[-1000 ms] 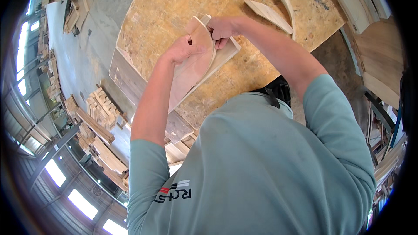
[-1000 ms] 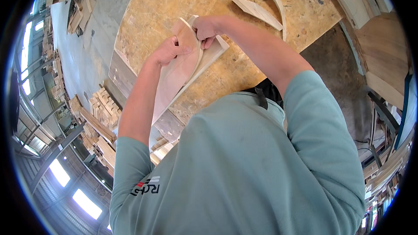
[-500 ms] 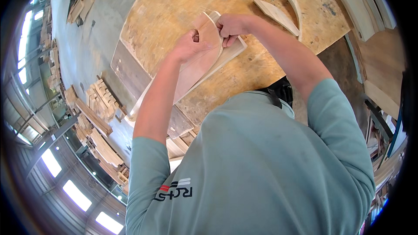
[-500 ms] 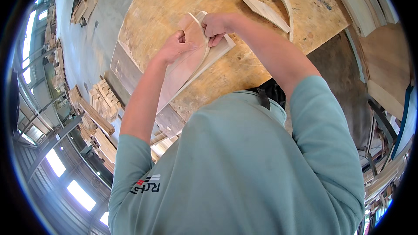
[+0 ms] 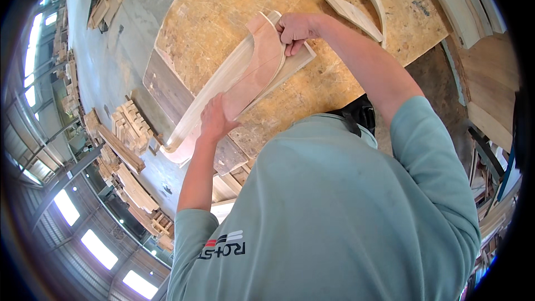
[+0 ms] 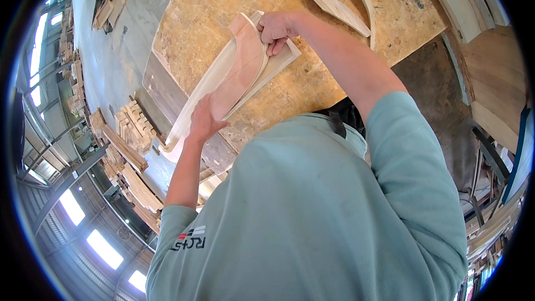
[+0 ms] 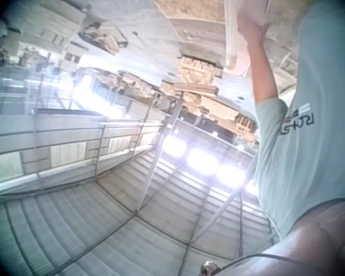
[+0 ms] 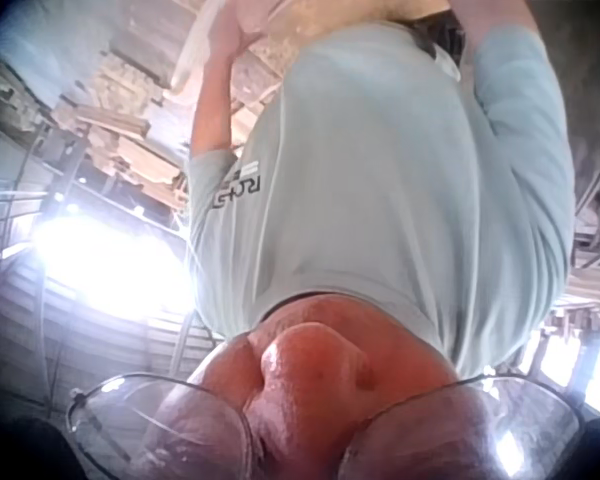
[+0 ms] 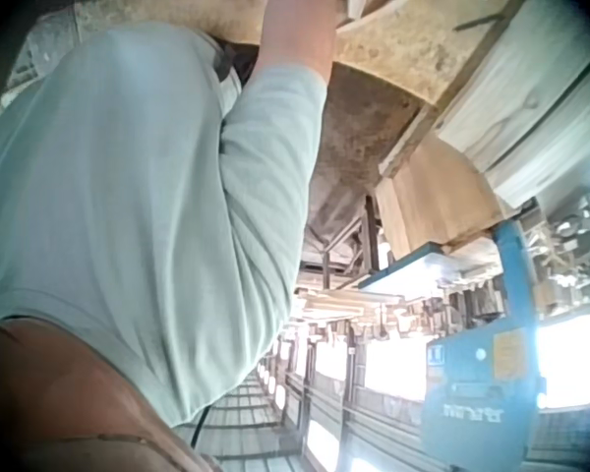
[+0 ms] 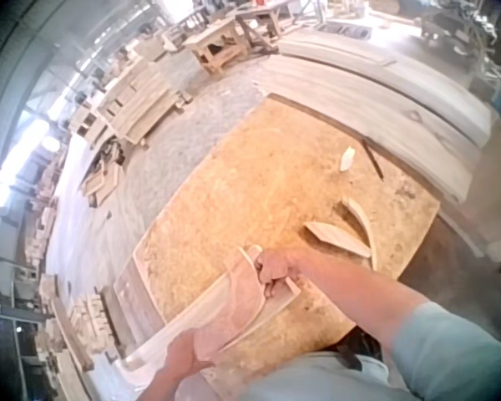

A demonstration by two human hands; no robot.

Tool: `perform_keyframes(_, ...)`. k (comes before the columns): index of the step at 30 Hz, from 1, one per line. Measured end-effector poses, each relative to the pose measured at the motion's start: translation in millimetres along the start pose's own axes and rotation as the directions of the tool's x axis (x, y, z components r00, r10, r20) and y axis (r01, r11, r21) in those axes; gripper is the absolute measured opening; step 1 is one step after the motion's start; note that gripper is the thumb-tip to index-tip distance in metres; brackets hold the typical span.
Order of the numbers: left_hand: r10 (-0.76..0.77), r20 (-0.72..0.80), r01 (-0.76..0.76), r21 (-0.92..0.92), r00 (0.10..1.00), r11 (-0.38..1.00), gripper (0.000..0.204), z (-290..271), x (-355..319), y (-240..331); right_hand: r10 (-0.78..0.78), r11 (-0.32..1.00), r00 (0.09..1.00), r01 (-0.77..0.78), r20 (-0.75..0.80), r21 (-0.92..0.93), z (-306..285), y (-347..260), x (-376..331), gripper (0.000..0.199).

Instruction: The person positions small curved wood pieces against a template and then uses a bandsaw to trim the edges of the pieces.

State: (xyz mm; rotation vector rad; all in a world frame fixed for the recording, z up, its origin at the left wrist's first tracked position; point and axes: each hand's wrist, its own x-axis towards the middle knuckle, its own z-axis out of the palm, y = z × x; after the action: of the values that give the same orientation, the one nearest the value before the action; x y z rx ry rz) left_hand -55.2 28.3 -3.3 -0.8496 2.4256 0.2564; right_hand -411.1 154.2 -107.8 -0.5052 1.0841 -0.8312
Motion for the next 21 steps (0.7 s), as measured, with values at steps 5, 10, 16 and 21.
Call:
perform_keyframes(5,-0.132,0.012,0.131,0.035,0.991,0.991,0.101,16.5,-19.7,-43.3,-0.007,1.000,1.000,0.008,0.007,-0.021,-3.0,-0.4,0.4,0.021)
perform_keyframes(10,-0.123,-0.006,0.123,0.000,0.992,0.992,0.097,20.1,-24.9,-52.2,-0.004,0.999,1.000,0.003,-0.023,-0.047,1.7,-2.4,-3.2,0.021)
perform_keyframes(16,-0.093,-0.058,0.092,-0.020,0.994,0.996,0.093,25.6,-27.9,-58.9,0.017,0.999,1.000,-0.017,-0.005,-0.029,-0.9,1.1,0.1,0.024)
perform_keyframes(21,-0.088,-0.113,0.083,-0.043,0.990,0.996,0.093,43.0,-31.4,-73.9,0.041,0.999,0.997,-0.042,-0.061,-0.001,5.6,0.9,0.7,0.024)
